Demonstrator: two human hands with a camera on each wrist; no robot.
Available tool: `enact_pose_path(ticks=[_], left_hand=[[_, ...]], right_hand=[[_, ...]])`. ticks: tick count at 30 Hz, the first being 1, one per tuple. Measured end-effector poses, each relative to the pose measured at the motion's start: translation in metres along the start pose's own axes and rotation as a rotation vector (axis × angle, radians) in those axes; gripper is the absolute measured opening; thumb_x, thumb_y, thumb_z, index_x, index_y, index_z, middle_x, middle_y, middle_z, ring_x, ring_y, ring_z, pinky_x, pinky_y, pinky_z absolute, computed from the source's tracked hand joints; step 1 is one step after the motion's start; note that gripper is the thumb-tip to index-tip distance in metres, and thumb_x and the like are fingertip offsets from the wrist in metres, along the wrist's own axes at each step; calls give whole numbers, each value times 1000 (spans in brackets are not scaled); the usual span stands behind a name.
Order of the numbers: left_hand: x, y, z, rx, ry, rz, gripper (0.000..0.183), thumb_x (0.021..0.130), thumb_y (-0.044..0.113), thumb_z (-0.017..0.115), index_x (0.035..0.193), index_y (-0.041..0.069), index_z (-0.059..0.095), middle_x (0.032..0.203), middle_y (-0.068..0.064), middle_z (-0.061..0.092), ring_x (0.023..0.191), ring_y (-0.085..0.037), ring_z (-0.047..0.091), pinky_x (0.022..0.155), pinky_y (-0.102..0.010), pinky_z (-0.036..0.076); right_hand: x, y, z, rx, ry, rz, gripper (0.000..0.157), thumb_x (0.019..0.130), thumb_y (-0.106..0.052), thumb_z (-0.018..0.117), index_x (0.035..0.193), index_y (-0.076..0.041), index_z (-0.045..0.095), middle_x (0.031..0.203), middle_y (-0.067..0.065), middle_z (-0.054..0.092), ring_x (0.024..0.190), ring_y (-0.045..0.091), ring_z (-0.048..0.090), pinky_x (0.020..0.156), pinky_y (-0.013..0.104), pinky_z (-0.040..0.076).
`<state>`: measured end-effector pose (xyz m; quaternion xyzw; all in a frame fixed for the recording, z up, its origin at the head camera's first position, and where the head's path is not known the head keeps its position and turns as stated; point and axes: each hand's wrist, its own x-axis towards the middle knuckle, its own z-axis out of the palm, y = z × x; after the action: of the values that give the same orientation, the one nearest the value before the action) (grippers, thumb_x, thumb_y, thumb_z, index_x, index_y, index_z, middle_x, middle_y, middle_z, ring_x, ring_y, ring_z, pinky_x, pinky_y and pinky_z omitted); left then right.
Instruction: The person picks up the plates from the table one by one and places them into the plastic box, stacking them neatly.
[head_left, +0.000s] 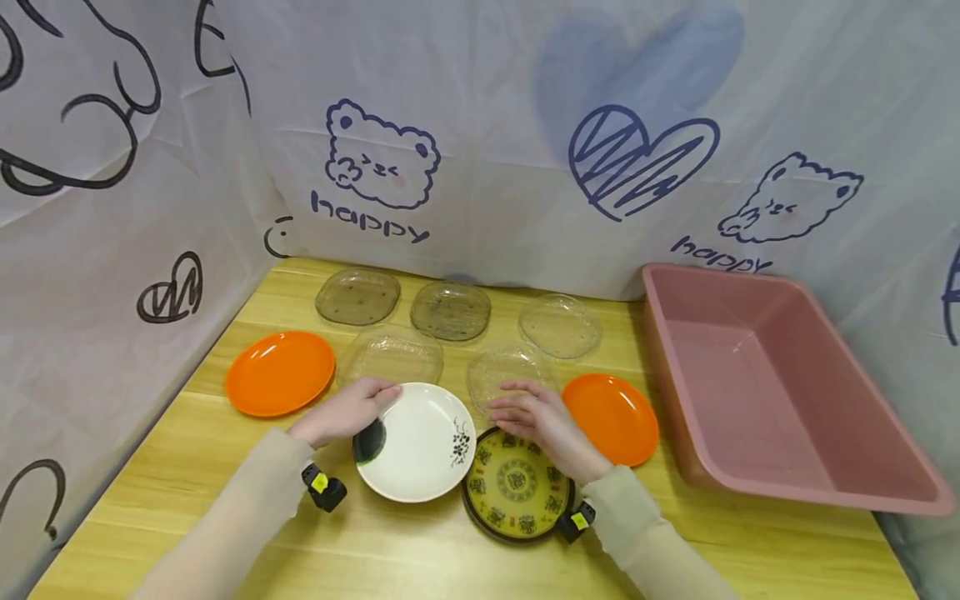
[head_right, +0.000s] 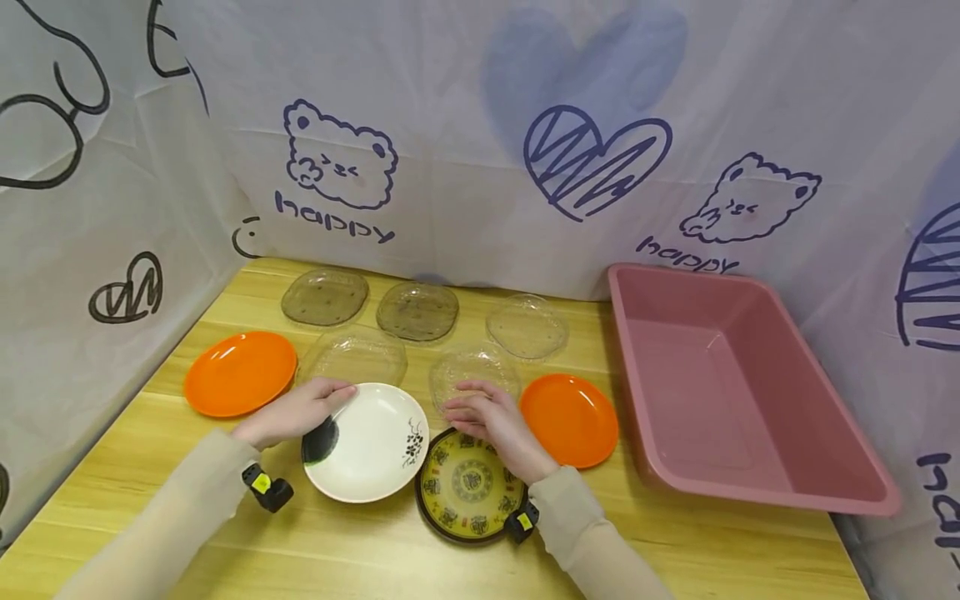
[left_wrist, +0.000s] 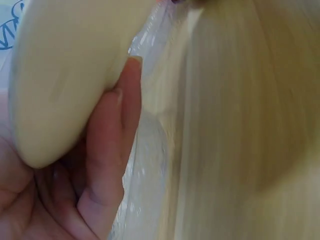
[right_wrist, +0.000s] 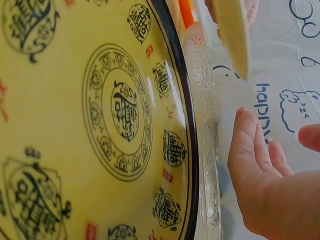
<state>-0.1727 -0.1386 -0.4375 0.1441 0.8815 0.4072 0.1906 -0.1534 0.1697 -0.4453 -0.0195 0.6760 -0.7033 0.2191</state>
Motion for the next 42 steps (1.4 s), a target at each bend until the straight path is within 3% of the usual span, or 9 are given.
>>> enact_pose_path(ticks=[5,10,17,25,29,35,42], left_hand=[[10,11,9,-19,30,9,37,109,24,39,112,2,69,86,-5,60,88,-18,55,85,-34,47],[21,17,17,-136,57,24,38,110,24,38,105,0,67,85,-6,62,81,-15,57,81,-30,48],[30,31,30,-232,156,29,37,109,21,38,102,-1,67,80,-5,58,79,-15,54,78,-28,46],[41,47,47,-290,259,12,40,109,24,37,83,4,60,74,-3,54,73,-15,52,72,-27,45],[46,55,54,-316,307,10,40,109,22,37,80,4,57,71,-2,49,69,-15,49,68,-27,43],[50,61,65,-341,357,15,38,109,20,37,84,1,59,71,-4,50,69,-16,49,66,-27,43],[52,68,76,-337,375,-11,38,108,22,38,113,-3,67,90,-14,64,86,-21,59,80,-32,49]], right_hand=[[-3,2,-4,33,40,2,48,105,-15,42,148,4,34,142,31,52,122,30,63,106,34,54],[-5,1,-7,83,88,6,49,104,-13,41,150,1,31,139,27,56,110,19,68,103,34,56],[-8,4,-11,145,127,7,50,106,-20,32,153,-2,27,112,4,66,95,11,67,89,26,59],[-12,5,-12,216,151,-7,51,110,-35,28,151,-5,30,116,2,68,95,9,69,83,25,59],[-13,4,-11,239,156,-16,52,110,-36,26,154,-8,29,124,3,62,94,7,67,81,24,58],[-13,6,-10,269,113,-21,54,110,-31,23,160,-12,20,148,12,43,106,6,63,89,29,56],[-14,7,-9,302,164,-33,55,109,-27,28,160,-8,20,135,9,52,101,8,65,86,28,58]])
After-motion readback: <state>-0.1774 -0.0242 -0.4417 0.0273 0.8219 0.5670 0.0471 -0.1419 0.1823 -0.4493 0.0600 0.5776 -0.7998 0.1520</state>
